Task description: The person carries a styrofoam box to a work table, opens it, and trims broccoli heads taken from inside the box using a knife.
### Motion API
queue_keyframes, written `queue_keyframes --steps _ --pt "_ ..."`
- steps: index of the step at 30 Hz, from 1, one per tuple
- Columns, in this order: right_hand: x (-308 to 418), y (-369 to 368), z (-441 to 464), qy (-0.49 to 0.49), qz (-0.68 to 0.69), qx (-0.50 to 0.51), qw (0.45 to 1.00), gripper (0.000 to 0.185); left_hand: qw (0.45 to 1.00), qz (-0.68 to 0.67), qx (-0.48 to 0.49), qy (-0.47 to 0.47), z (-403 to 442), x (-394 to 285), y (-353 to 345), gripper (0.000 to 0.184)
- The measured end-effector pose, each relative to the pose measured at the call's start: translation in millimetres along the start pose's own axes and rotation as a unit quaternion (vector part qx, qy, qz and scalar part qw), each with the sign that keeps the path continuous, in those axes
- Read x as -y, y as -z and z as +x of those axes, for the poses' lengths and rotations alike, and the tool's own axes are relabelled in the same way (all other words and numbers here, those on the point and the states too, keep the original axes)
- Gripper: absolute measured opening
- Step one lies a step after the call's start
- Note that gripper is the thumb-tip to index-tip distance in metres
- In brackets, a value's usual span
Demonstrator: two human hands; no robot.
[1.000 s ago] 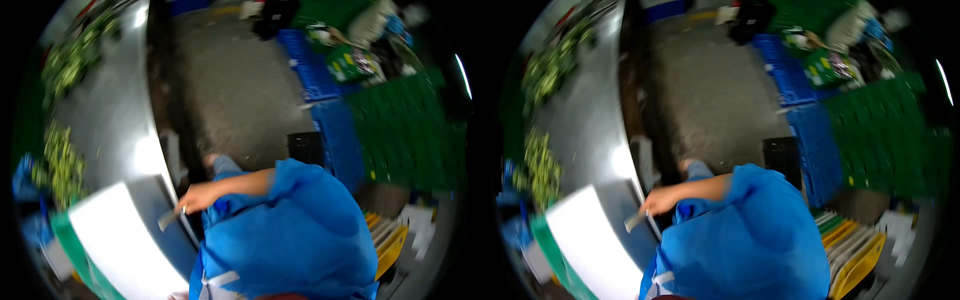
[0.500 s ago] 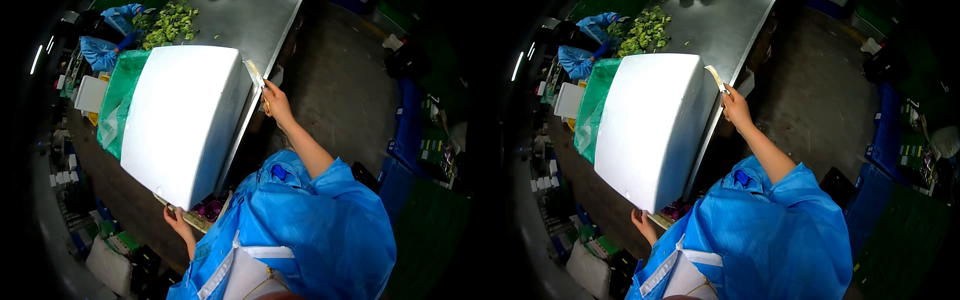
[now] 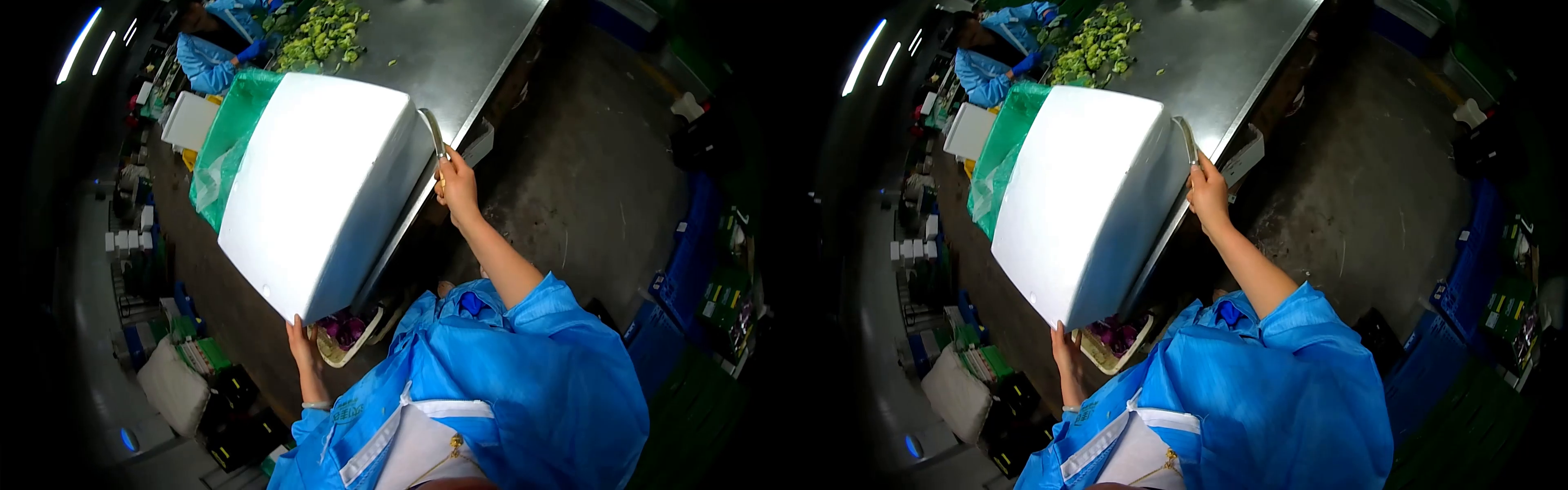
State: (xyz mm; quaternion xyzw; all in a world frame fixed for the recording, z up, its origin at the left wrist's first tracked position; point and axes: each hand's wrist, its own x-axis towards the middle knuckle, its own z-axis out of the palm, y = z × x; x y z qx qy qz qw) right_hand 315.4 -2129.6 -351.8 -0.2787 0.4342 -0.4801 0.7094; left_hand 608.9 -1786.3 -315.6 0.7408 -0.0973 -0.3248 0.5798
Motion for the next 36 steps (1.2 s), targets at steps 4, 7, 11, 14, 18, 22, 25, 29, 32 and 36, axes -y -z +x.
queue_keyframes --steps 4,7,11,14,18,22,25,29,32,36 --pt "-2.4 -1.6 1.4 -0.004 -0.011 0.014 1.000 0.044 1.000 -0.014 -0.018 -0.016 -6.4 7.0 -7.0 0.062" --pt "-4.6 -1.9 0.2 -0.007 -0.021 0.005 1.000 0.043 0.999 -0.019 -0.039 -0.017 -1.7 11.4 -7.4 0.060" --pt "-6.7 -5.8 -2.4 0.010 -0.006 0.008 1.000 0.043 0.998 -0.029 -0.043 -0.029 -4.3 14.0 -11.7 0.062" --pt "-12.5 -9.5 -9.0 0.004 -0.002 0.015 1.000 0.044 0.997 -0.021 -0.071 -0.037 -7.1 11.3 -20.9 0.064" --pt "-13.7 -2.8 -18.7 -0.025 -0.030 0.025 0.999 0.044 0.993 -0.025 -0.104 -0.047 9.6 32.2 -4.3 0.066" --pt "-19.1 6.4 -25.5 -0.026 -0.053 0.055 0.997 0.045 0.997 -0.008 -0.053 -0.055 2.8 19.8 -2.4 0.060" --pt "-27.2 -8.6 -37.9 -0.018 -0.035 0.054 0.998 0.046 0.998 0.005 -0.027 -0.059 1.5 18.4 4.2 0.061" --pt "-51.1 -19.0 -86.7 -0.038 -0.056 0.090 0.994 0.047 0.997 -0.060 0.044 -0.021 -14.8 22.3 35.6 0.055" --pt "-73.5 -32.1 -147.5 -0.077 -0.130 0.134 0.979 0.046 0.994 -0.107 0.013 0.011 -23.3 52.9 75.0 0.049" --pt "-119.7 -34.8 -223.9 0.150 -0.378 0.444 0.799 0.046 0.987 -0.110 -0.056 0.105 -32.6 126.8 138.5 0.036"
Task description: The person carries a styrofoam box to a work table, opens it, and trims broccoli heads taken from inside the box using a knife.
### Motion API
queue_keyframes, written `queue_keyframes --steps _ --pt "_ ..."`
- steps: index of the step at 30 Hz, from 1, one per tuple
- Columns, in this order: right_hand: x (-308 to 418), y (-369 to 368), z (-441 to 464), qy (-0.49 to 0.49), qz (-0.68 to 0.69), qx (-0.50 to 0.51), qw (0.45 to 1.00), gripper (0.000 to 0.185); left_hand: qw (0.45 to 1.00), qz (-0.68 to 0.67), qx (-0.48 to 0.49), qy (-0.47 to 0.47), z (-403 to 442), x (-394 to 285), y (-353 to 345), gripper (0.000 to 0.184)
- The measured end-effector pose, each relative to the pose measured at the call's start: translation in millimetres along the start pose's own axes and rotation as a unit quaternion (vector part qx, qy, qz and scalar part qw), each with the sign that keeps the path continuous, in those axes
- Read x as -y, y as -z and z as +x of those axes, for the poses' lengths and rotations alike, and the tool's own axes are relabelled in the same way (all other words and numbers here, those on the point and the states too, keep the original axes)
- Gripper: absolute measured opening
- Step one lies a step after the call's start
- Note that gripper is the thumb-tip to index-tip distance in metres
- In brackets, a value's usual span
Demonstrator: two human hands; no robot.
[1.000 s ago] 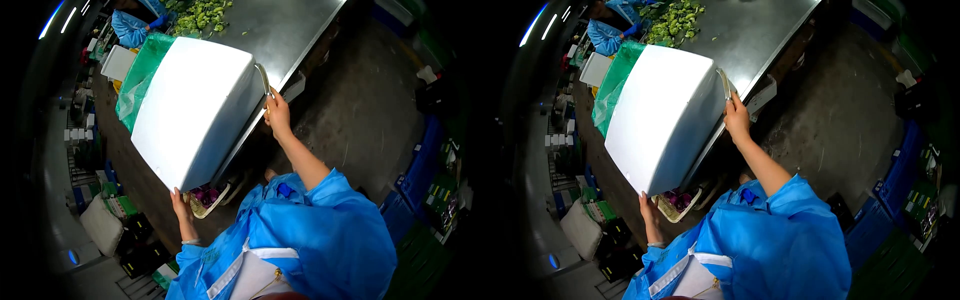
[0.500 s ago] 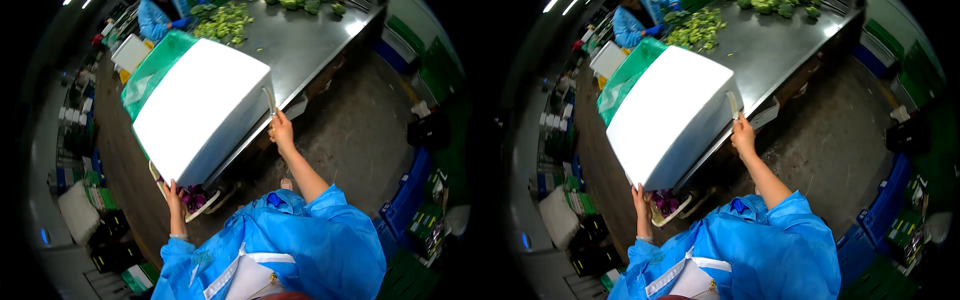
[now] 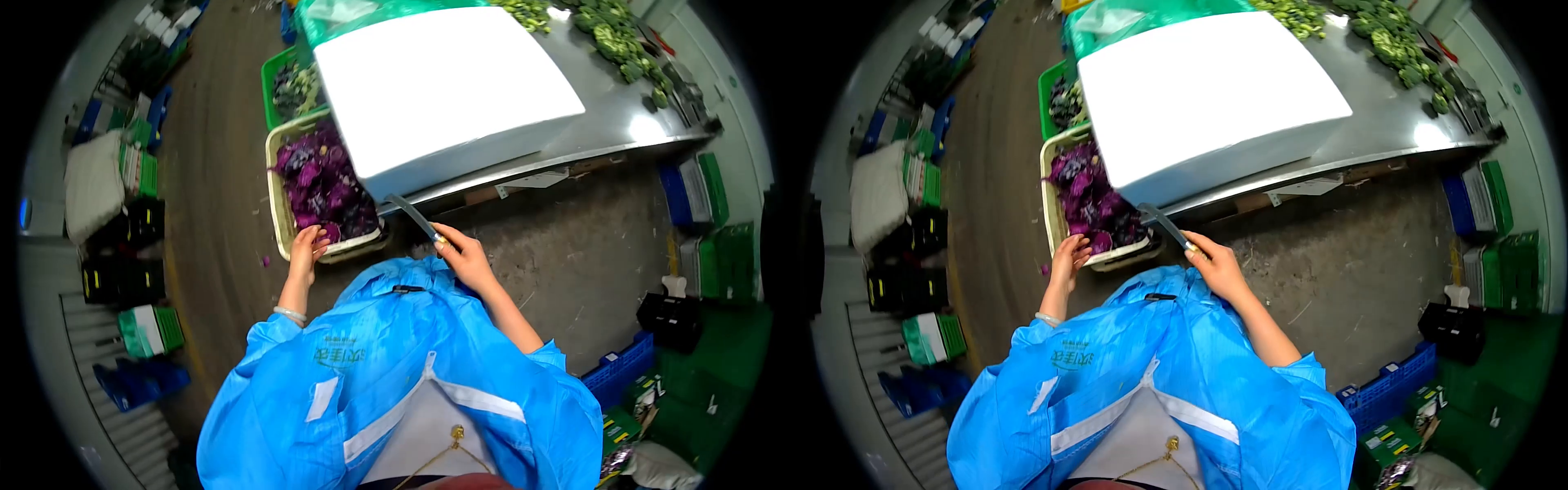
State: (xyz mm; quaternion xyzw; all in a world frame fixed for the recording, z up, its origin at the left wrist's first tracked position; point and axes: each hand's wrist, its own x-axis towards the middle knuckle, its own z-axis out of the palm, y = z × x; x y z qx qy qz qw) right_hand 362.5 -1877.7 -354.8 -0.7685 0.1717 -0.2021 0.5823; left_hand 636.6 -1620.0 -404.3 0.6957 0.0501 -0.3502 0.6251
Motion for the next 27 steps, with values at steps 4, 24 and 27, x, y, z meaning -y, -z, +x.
queue_keyframes --steps 4,24,27 --pt "46.4 -5.3 17.9 0.107 -0.267 0.011 0.958 0.053 0.999 0.020 0.014 0.049 -13.1 25.1 33.5 0.027" --pt "13.3 38.0 91.2 0.366 -0.513 0.077 0.773 0.054 0.994 -0.037 -0.016 0.100 -57.5 80.2 6.3 0.026" --pt "6.8 41.2 95.3 0.392 -0.514 0.063 0.760 0.053 0.994 -0.039 -0.025 0.104 -65.9 77.7 -8.0 0.026"
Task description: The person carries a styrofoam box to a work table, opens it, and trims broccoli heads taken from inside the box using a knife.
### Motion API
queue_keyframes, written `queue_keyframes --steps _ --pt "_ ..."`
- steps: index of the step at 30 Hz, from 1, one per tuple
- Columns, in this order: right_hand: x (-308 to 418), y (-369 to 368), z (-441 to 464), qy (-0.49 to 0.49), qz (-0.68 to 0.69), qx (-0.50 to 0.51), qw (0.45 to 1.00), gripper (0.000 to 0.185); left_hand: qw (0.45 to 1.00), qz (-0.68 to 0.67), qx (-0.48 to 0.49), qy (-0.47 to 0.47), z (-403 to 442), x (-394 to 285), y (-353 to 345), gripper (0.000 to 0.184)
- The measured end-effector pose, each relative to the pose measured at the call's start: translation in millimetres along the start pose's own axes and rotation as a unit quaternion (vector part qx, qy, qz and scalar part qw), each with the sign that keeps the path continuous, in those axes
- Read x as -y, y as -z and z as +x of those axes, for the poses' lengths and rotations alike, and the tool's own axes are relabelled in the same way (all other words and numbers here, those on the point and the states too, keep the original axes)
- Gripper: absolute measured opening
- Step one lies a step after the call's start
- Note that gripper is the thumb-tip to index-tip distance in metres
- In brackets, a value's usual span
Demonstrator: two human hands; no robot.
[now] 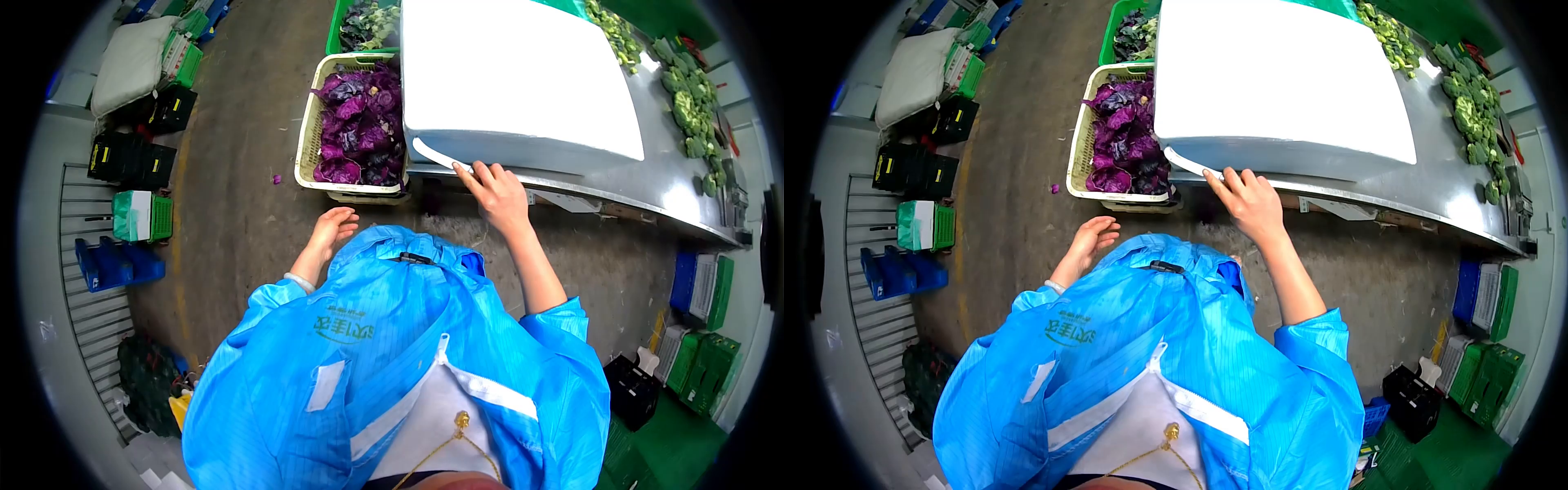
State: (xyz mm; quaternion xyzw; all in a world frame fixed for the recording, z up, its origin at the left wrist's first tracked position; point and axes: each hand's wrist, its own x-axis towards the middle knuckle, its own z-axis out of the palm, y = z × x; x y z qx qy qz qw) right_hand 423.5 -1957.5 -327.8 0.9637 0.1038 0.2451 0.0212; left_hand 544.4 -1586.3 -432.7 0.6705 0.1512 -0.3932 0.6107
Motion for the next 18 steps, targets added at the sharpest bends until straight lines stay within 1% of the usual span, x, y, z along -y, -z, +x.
queue_keyframes --steps 6,9,10,11,14,18 --pt "-6.9 -8.1 -1.6 0.006 0.028 -0.005 1.000 0.049 1.000 0.013 -0.015 0.003 -7.9 7.4 -12.8 0.026" --pt "-12.8 -12.7 -0.5 0.003 0.026 -0.007 1.000 0.050 0.999 0.024 -0.019 0.010 -9.9 8.8 -21.6 0.026" --pt "-13.5 -11.4 -2.9 0.006 0.019 0.003 1.000 0.053 0.999 0.024 -0.021 0.011 -10.6 7.9 -25.6 0.026" --pt "-13.8 -15.2 -6.0 0.008 0.006 -0.028 1.000 0.051 0.999 0.025 -0.024 0.014 -12.5 7.7 -28.9 0.026" --pt "-13.9 -19.9 -12.4 0.002 -0.030 -0.067 0.997 0.049 0.999 0.028 -0.020 0.012 -15.1 9.4 -33.5 0.026" --pt "-11.8 -31.1 -5.3 -0.014 -0.033 -0.091 0.995 0.046 0.998 0.049 -0.027 0.032 -19.4 13.0 -37.9 0.026"
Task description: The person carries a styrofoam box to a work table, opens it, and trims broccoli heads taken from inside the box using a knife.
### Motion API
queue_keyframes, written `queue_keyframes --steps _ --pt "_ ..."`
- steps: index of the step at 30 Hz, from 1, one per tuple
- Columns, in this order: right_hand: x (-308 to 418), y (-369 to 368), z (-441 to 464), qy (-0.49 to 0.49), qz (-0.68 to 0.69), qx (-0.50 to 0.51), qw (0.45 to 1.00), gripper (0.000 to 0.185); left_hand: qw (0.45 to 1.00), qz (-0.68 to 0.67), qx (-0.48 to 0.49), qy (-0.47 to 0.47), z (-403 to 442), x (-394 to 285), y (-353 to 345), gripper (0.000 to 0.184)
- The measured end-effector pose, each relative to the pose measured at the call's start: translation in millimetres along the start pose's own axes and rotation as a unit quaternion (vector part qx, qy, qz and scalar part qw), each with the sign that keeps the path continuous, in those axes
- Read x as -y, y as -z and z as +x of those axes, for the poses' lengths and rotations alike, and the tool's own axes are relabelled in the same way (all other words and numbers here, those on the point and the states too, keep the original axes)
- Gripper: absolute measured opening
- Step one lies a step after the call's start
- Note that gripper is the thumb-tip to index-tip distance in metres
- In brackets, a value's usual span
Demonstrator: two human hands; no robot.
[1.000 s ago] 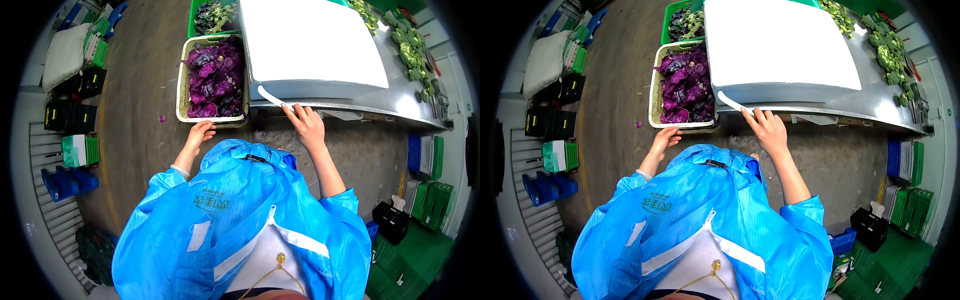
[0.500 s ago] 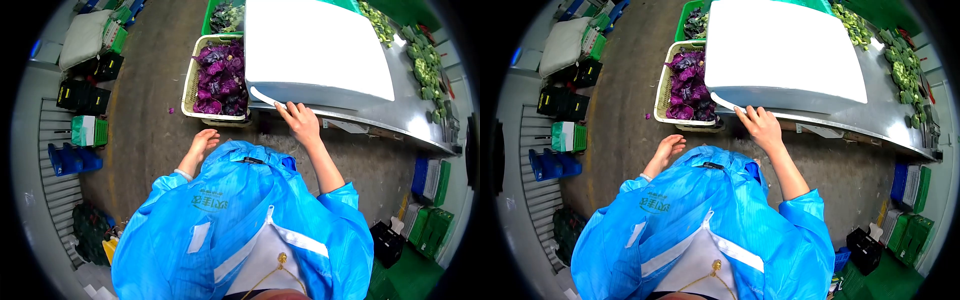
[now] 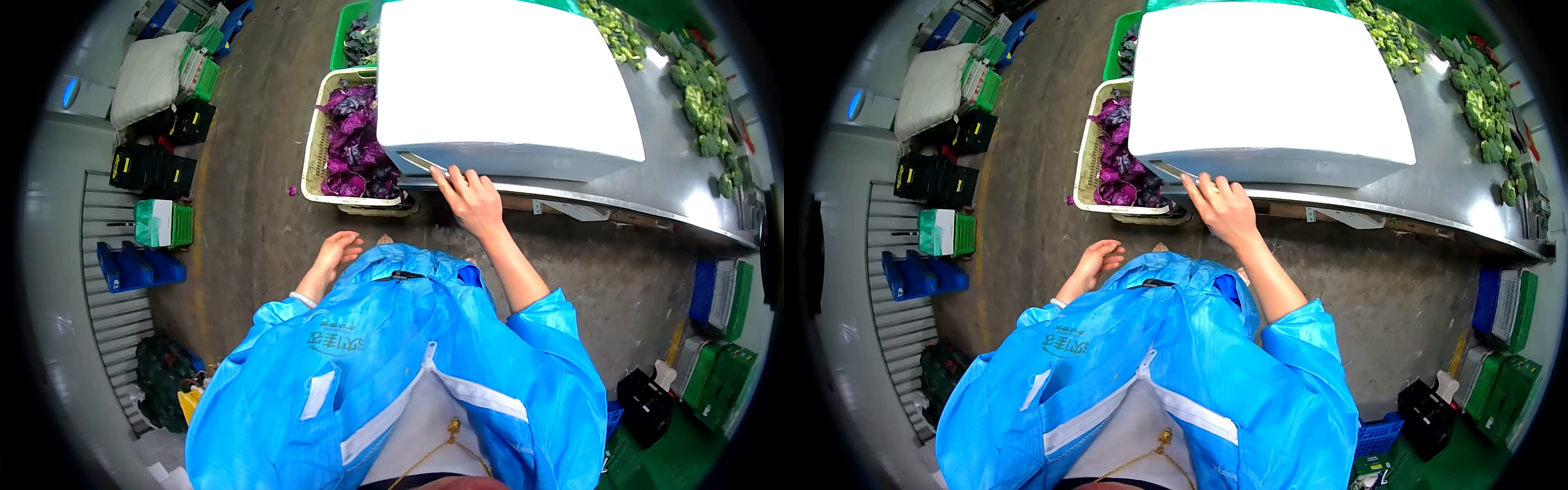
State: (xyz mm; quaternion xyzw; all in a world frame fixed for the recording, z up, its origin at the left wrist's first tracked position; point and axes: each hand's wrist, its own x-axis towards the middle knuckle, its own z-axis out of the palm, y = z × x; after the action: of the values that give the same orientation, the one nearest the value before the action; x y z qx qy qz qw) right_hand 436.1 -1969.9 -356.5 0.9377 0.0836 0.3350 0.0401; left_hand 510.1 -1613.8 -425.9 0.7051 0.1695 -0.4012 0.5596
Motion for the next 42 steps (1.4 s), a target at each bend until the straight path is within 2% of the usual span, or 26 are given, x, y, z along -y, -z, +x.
queue_keyframes --steps 6,11,16,21,25,27,28,29,30,31,32,33,35,36,37,38,39,40,41,42 --pt "-25.6 16.8 -18.9 -0.013 -0.018 0.008 1.000 0.048 1.000 0.007 -0.003 0.001 -7.1 -6.0 -11.0 0.026" --pt "-99.9 66.7 -76.9 -0.122 -0.039 0.087 0.988 0.052 1.000 -0.012 -0.024 -0.001 -4.5 10.3 -11.1 0.024" --pt "-166.9 101.5 -116.4 -0.101 -0.089 0.113 0.984 0.058 0.998 -0.037 -0.035 0.038 -12.3 43.1 -30.1 0.024" --pt "-245.2 134.1 -172.0 -0.161 -0.094 0.137 0.973 0.068 0.997 -0.013 -0.017 0.068 -24.3 58.9 -35.9 0.024" --pt "-281.4 153.1 -200.7 -0.205 -0.169 0.197 0.944 0.072 0.998 -0.001 -0.030 0.056 -25.2 52.3 -21.9 0.024" --pt "-279.4 159.8 -215.2 -0.328 -0.181 0.182 0.909 0.069 0.998 -0.014 -0.048 0.040 -24.5 47.2 -15.0 0.022" --pt "-284.2 163.8 -230.2 -0.483 -0.152 0.121 0.854 0.058 0.998 -0.024 -0.050 0.025 -21.2 46.9 -9.2 0.021" --pt "-291.7 177.5 -251.2 -0.590 -0.126 0.071 0.795 0.044 0.998 -0.037 -0.051 0.009 -18.3 48.0 -5.4 0.020" --pt "-273.0 195.3 -240.9 -0.655 -0.218 0.110 0.715 0.039 0.998 -0.048 -0.039 -0.017 -14.7 51.3 -1.8 0.019" --pt "-280.8 190.5 -279.9 -0.578 -0.198 0.035 0.791 0.038 0.998 -0.049 -0.035 -0.036 -4.3 55.5 0.6 0.022" --pt "-264.4 183.8 -250.0 -0.561 -0.160 0.032 0.812 0.039 0.999 -0.003 -0.038 -0.029 -7.2 41.2 -6.9 0.023" --pt "-221.4 181.1 -205.6 -0.547 -0.126 0.045 0.826 0.040 0.999 0.004 0.000 -0.050 -6.5 32.5 -13.8 0.028" --pt "-151.2 150.3 -104.9 -0.449 0.066 -0.060 0.889 0.046 0.990 0.020 0.104 -0.091 -18.6 -19.1 -41.3 0.034" --pt "-112.4 138.5 -56.0 -0.477 0.188 -0.024 0.858 0.051 0.975 0.024 0.163 -0.152 -29.8 -50.8 -57.5 0.034" --pt "-81.6 108.9 -28.9 -0.443 0.268 -0.033 0.855 0.053 0.957 0.043 0.214 -0.194 -39.5 -83.9 -70.3 0.036" --pt "-46.6 95.7 15.1 -0.381 0.266 0.032 0.885 0.053 0.947 0.039 0.262 -0.184 -47.8 -113.7 -79.9 0.041" --pt "-19.6 66.6 36.9 -0.297 0.268 0.056 0.915 0.058 0.913 -0.003 0.320 -0.251 -45.9 -133.4 -84.7 0.046" --pt "9.5 51.9 75.6 -0.249 0.336 0.044 0.907 0.061 0.894 -0.032 0.326 -0.305 -40.2 -146.9 -88.0 0.048" --pt "39.5 37.2 106.3 -0.261 0.393 0.049 0.880 0.061 0.901 -0.059 0.296 -0.311 -28.4 -152.7 -87.7 0.045" --pt "63.5 27.8 133.4 -0.242 0.390 0.056 0.887 0.062 0.912 -0.130 0.270 -0.282 -20.7 -161.7 -88.9 0.042"
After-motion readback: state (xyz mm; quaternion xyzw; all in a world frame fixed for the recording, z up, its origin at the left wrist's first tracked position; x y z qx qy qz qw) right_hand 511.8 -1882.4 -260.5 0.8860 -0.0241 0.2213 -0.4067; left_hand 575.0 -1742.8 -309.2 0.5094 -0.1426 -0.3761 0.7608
